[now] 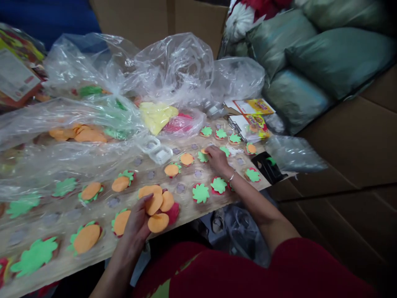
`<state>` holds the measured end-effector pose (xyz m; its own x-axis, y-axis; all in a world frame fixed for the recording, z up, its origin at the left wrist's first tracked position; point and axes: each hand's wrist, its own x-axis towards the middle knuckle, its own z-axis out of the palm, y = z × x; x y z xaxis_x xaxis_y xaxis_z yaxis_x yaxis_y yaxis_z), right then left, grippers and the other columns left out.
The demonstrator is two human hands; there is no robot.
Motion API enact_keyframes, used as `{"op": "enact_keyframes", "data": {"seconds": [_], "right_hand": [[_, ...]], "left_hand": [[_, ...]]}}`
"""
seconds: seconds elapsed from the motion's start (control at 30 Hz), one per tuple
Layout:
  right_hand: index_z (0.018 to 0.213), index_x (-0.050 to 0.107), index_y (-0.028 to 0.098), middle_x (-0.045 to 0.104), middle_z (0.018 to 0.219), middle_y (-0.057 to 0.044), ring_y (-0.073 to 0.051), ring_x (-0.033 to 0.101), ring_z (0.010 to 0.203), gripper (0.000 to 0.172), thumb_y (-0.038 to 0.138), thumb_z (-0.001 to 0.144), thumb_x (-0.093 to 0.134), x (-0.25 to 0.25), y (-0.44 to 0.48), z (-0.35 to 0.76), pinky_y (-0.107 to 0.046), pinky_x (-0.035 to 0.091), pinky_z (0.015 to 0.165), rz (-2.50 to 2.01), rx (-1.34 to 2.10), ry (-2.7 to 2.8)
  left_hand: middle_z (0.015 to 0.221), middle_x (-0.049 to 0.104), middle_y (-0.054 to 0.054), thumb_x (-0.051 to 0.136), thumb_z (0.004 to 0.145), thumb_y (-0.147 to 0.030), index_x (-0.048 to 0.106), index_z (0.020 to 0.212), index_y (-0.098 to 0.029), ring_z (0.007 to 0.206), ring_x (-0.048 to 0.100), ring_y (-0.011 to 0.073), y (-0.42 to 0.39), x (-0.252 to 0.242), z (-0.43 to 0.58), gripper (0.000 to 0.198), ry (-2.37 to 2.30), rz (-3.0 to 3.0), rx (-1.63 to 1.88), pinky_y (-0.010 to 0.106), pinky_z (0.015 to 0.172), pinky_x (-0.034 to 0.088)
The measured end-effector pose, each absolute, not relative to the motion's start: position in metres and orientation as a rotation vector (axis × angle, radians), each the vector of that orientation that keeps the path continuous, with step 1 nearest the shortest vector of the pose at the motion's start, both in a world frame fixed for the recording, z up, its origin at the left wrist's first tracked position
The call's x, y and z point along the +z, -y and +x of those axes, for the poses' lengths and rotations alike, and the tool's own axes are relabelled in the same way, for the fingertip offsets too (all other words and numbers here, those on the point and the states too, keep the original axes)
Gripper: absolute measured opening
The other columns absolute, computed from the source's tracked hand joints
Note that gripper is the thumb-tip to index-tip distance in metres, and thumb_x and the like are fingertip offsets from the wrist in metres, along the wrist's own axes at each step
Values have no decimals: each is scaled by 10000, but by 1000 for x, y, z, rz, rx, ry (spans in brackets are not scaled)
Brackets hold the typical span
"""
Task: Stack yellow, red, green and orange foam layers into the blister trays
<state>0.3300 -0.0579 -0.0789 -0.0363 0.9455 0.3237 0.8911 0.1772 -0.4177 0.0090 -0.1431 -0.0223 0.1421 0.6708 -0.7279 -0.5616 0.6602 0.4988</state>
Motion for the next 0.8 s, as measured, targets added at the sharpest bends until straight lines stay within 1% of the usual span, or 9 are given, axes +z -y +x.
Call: {"op": "enact_keyframes", "data": {"seconds": [0.1,0.17,0.27,0.37,0.43,0.5,0.6,0.7,0.8], "right_hand": [[953,635,149,649,1042,-124,-217,561,1008,192,76,871,477,-80,56,328,-297,418,836,-1752,88,2210],[988,636,151,640,1107,-128,-218,554,1054,214,61,857,492,-77,59,326,-295,417,861,-1755,122,2282],[1017,641,154,645,1117,-125,-220,559,1057,244,55,839,508,-68,68,322,-305,412,886,-1740,202,2281],[1010,654,160,667,1030,-106,-217,585,973,192,156,907,491,-55,85,301,-312,422,848,-1622,342,2108],[979,664,170,676,944,-75,-198,601,882,244,286,964,450,-46,99,278,-301,434,785,-1485,578,1951],[931,672,182,678,893,-46,-177,606,819,323,388,975,428,-38,112,252,-287,441,737,-1321,901,1854],[877,670,192,680,931,-28,-165,604,831,276,449,889,569,-36,126,220,-280,454,740,-1116,1248,1734],[828,641,196,657,872,-15,-157,588,790,280,463,767,699,-45,127,203,-276,472,704,-1085,1394,1440],[816,589,204,622,793,3,-148,576,716,345,512,717,708,-56,122,206,-268,485,639,-1130,1471,1003]], "left_hand": [[785,699,61,527,777,-93,605,1102,-127,510,626,164,144,-21,8,336,-1141,125,889,232,391,499],[785,702,62,515,775,-91,597,1132,-125,490,613,156,144,-21,8,367,-1136,114,898,226,379,487],[856,716,104,493,787,-138,578,1196,-112,604,664,201,144,-20,12,418,-1073,80,914,265,441,526],[923,714,138,486,807,-218,583,1201,-94,795,693,267,143,-20,23,425,-1018,64,916,353,608,583],[930,711,135,497,810,-252,595,1187,-100,826,689,278,142,-21,31,418,-1002,82,896,372,643,581],[933,707,126,533,775,-251,600,1183,-110,772,681,262,142,-23,38,437,-968,125,846,344,585,562],[976,697,95,597,655,-159,577,1227,-143,673,647,200,144,-23,44,572,-901,278,791,259,470,494],[1000,689,62,619,588,-86,541,1274,-197,636,615,156,148,-19,46,699,-905,438,822,199,416,429],[951,695,68,625,605,-86,527,1273,-204,595,594,144,150,-17,44,685,-953,475,796,181,392,397]]}}
